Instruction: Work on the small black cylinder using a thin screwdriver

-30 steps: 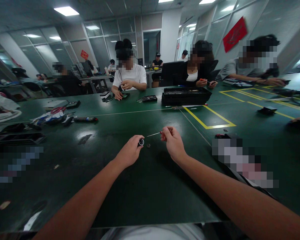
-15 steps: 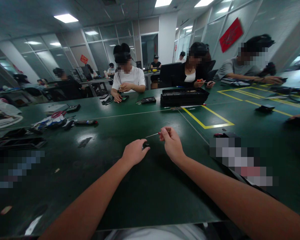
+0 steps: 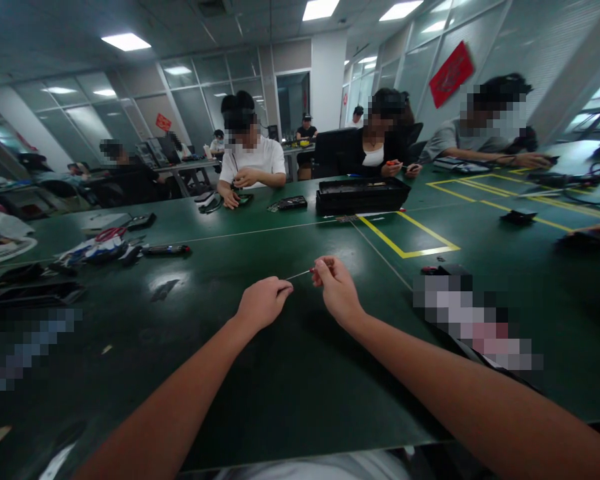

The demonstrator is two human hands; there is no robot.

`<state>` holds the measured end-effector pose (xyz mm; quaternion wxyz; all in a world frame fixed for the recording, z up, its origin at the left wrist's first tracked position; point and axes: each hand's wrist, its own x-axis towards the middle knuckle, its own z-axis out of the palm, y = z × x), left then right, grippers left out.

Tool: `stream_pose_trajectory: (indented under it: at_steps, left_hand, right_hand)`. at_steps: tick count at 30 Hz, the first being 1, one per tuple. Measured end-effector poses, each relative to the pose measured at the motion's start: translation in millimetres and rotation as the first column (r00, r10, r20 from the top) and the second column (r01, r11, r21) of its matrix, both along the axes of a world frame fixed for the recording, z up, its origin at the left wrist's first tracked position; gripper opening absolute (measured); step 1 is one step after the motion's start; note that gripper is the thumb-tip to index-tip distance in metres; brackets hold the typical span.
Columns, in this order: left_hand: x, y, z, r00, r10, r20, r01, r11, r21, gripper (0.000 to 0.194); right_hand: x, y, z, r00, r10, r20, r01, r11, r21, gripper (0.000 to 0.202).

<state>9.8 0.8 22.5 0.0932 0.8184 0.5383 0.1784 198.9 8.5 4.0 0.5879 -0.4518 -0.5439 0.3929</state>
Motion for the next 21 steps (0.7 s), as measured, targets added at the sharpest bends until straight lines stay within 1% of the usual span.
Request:
stream_pose_trajectory:
  at_steps: [2,3,4,5,6,7,9,10,11,12,14,16,19,21]
  left_hand:
    - [-8.0,-0.1,7.1,0.988,0.008,0.156,0.0,0.999,-0.054,0.03]
    - [-12.9,0.2,10.2,0.968,0.031,0.251,-0.005,0.995,-0.103,0.03]
    - [-18.4,0.4,12.8,0.932,0.072,0.355,-0.013,0.986,-0.164,0.03]
    - [-24.4,0.2,14.9,0.878,0.128,0.462,-0.017,0.972,-0.236,0.029]
    - [-30.9,-0.5,16.5,0.802,0.19,0.566,-0.008,0.951,-0.308,0.029]
    - [-37.9,-1.9,17.6,0.708,0.253,0.66,0.016,0.928,-0.373,0.029]
    - [-53.0,-7.1,19.3,0.5,0.368,0.784,0.082,0.881,-0.465,0.027]
    - [-61.1,-10.7,20.1,0.414,0.415,0.81,0.103,0.863,-0.494,0.025]
    - [-69.7,-14.7,21.2,0.352,0.454,0.819,0.106,0.85,-0.516,0.023]
    - [-78.6,-19.1,22.5,0.311,0.487,0.816,0.086,0.841,-0.535,0.021]
    - [-98.0,-28.5,25.9,0.26,0.541,0.8,0.008,0.827,-0.562,0.015]
    - [-118.7,-38.2,30.6,0.197,0.584,0.788,-0.078,0.81,-0.581,0.015]
    - [-148.6,-53.2,40.6,0.082,0.589,0.804,-0.15,0.805,-0.574,0.014]
    - [-165.0,-63.0,49.3,-0.022,0.562,0.827,-0.241,0.8,-0.55,0.014]
  right_hand:
    - [0.0,-0.9,1.3,1.0,0.007,-0.007,-0.007,1.0,-0.01,0.027]
    - [0.1,-1.5,2.2,1.0,0.011,-0.006,-0.011,1.0,-0.018,0.026]
    - [0.3,-2.1,3.1,1.0,0.017,-0.002,-0.017,1.0,-0.026,0.026]
    - [0.6,-2.6,4.0,1.0,0.024,0.002,-0.024,0.999,-0.033,0.026]
    - [0.9,-3.0,4.7,1.0,0.029,0.004,-0.028,0.999,-0.037,0.026]
    - [1.1,-3.3,5.2,0.999,0.031,0.005,-0.031,0.999,-0.04,0.026]
    - [1.4,-3.5,5.6,1.0,0.03,0.006,-0.029,0.999,-0.039,0.026]
    - [1.3,-3.4,5.5,1.0,0.03,0.008,-0.029,0.999,-0.036,0.026]
    - [1.2,-3.4,5.3,1.0,0.029,0.011,-0.028,0.999,-0.035,0.026]
    - [0.9,-3.3,5.0,0.999,0.03,0.014,-0.03,0.999,-0.032,0.027]
    - [0.1,-3.2,4.4,0.999,0.034,0.012,-0.033,0.999,-0.031,0.027]
    - [-1.0,-3.1,3.7,1.0,0.027,-0.003,-0.027,0.999,-0.035,0.027]
    - [-2.0,-2.4,2.3,1.0,0.014,-0.02,-0.015,0.999,-0.038,0.028]
    - [-2.1,-1.6,0.9,1.0,0.018,-0.01,-0.018,0.999,-0.035,0.027]
